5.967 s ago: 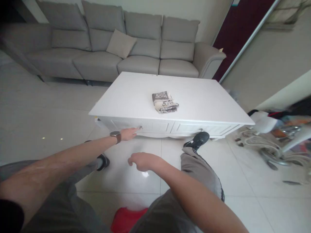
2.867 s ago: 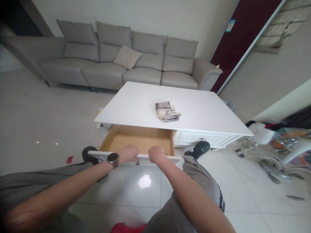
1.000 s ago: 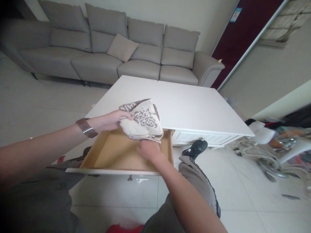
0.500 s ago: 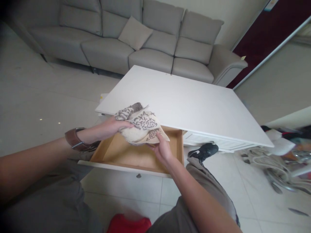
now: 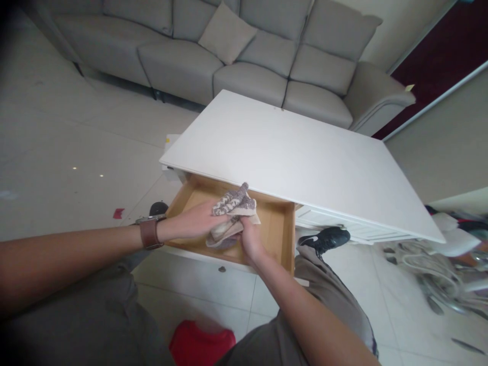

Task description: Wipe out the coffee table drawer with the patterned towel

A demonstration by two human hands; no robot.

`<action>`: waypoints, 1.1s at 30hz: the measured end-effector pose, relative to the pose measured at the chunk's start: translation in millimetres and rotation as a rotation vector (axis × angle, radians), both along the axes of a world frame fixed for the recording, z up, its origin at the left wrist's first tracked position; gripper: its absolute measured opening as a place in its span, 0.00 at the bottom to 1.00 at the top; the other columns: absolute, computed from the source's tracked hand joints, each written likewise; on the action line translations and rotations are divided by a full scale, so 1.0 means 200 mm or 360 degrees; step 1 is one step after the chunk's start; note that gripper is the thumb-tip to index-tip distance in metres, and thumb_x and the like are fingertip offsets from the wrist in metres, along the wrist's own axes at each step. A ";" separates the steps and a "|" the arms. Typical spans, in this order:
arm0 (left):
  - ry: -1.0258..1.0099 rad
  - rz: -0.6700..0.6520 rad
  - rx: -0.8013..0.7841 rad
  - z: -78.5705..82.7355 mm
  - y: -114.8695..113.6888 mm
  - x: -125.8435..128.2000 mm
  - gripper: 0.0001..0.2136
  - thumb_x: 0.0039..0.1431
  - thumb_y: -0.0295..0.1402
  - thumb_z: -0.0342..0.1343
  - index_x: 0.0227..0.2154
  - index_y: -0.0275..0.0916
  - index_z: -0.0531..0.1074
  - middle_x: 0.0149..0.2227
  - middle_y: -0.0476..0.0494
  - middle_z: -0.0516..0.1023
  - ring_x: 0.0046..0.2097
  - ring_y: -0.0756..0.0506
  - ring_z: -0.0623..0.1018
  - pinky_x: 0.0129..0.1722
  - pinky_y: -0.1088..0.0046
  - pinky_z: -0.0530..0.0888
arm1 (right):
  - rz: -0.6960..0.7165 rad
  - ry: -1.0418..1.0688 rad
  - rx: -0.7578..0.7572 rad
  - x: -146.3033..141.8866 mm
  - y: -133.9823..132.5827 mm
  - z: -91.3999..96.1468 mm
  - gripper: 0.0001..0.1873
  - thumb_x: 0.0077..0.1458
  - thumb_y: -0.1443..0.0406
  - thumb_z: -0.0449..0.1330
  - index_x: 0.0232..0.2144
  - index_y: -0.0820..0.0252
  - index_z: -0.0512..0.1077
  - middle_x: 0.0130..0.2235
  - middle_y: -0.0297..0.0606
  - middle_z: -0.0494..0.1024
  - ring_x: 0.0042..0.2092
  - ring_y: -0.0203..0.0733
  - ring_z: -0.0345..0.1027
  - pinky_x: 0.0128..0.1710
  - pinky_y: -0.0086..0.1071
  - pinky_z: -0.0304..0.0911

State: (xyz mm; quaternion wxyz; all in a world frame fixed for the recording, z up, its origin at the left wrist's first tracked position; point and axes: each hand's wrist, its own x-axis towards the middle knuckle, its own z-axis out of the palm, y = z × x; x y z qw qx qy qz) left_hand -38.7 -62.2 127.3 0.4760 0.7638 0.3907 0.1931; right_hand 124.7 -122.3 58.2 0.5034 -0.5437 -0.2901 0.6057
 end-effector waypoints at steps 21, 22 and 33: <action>-0.0090 -0.0021 -0.0357 -0.08 0.03 0.02 0.13 0.48 0.27 0.53 0.36 0.40 0.78 0.38 0.47 0.84 0.40 0.42 0.80 0.41 0.69 0.76 | -0.0251 0.0483 -0.0200 0.09 0.01 0.13 0.08 0.60 0.62 0.58 0.32 0.61 0.72 0.24 0.37 0.77 0.21 0.35 0.69 0.19 0.25 0.68; -0.0094 -0.0033 -0.0366 -0.09 0.04 0.02 0.13 0.47 0.27 0.54 0.36 0.40 0.78 0.37 0.47 0.84 0.40 0.42 0.80 0.40 0.69 0.76 | -0.0242 0.0518 -0.0223 0.11 0.02 0.15 0.08 0.61 0.63 0.57 0.32 0.62 0.72 0.24 0.38 0.78 0.22 0.36 0.71 0.20 0.24 0.68; -0.0542 0.0182 -0.1060 -0.14 -0.01 0.08 0.13 0.43 0.28 0.57 0.35 0.38 0.76 0.35 0.46 0.82 0.38 0.43 0.79 0.41 0.67 0.75 | -0.0096 0.0342 -0.0003 0.16 0.04 0.18 0.13 0.58 0.57 0.60 0.38 0.60 0.78 0.37 0.40 0.82 0.36 0.38 0.76 0.35 0.27 0.72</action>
